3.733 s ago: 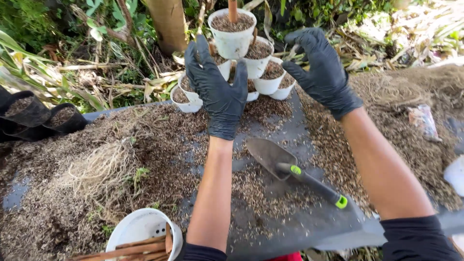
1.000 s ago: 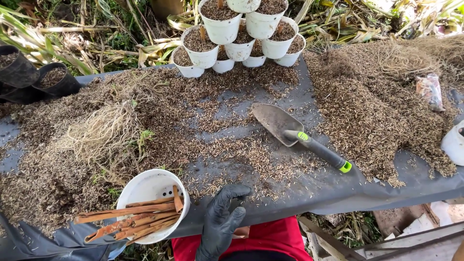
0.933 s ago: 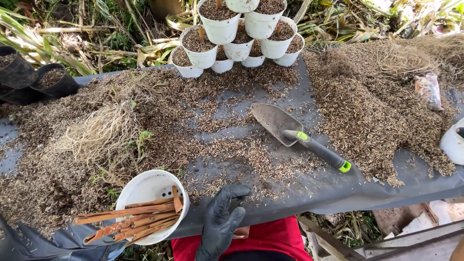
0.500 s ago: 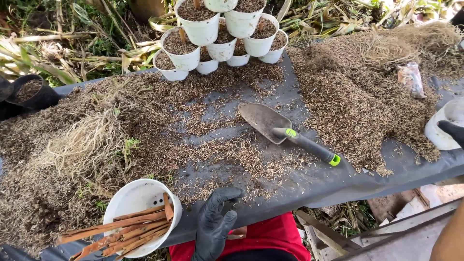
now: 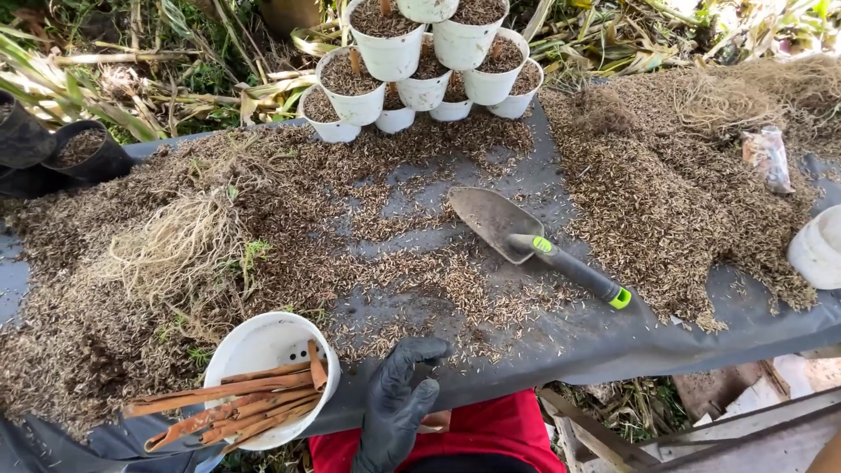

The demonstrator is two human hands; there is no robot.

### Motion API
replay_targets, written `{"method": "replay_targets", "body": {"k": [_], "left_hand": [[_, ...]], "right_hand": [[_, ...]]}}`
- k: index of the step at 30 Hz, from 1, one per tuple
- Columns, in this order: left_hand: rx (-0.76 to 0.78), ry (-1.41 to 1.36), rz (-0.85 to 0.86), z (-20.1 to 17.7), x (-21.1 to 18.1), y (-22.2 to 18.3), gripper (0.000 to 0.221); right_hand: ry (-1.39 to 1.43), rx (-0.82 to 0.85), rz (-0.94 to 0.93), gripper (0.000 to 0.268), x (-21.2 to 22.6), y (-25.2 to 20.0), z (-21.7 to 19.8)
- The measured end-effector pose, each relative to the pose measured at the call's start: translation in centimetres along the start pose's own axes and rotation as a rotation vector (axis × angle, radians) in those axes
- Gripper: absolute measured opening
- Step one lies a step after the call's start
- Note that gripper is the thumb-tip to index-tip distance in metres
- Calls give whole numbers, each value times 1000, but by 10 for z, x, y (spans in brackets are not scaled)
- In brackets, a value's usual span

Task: A person at a potting bench fills a small plastic pot with soil using a hand trowel and plants two stem cuttings.

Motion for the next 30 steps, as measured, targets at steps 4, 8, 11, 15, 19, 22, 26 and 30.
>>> {"method": "replay_targets", "body": {"k": [4, 8, 11, 15, 19, 22, 26, 30], "left_hand": [[-22, 55, 131, 2, -1, 5, 26], [0, -17, -33, 13, -5, 10, 34], [-70, 451, 429, 20, -6, 25, 72], [-151, 771, 437, 20, 12, 35, 91], [-215, 750, 406, 11, 7, 39, 102], [-236, 770, 374, 5, 5, 35, 110], [-300, 700, 360, 3, 4, 36, 101], [-390, 622, 321, 0, 6, 31, 102]], "right_hand": [[17, 20, -36, 112, 7, 4, 19], [24, 41, -57, 116, 7, 1, 34], [34, 54, -63, 118, 18, -6, 70], [427, 313, -321, 136, 60, -2, 139], [616, 394, -317, 126, 102, 2, 160], [628, 540, -202, 120, 84, -1, 164], [283, 359, -362, 104, 49, 14, 154], [-123, 494, -220, 68, -18, 1, 145]]}}
Point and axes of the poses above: each hand's wrist, its own y-axis towards the middle knuckle, its own z-axis out of the palm, x = y × z, the point moved 1 cm from there along y, towards the middle knuckle, and after that the axes turned 8 degrees about y, right-handed, at the moved point
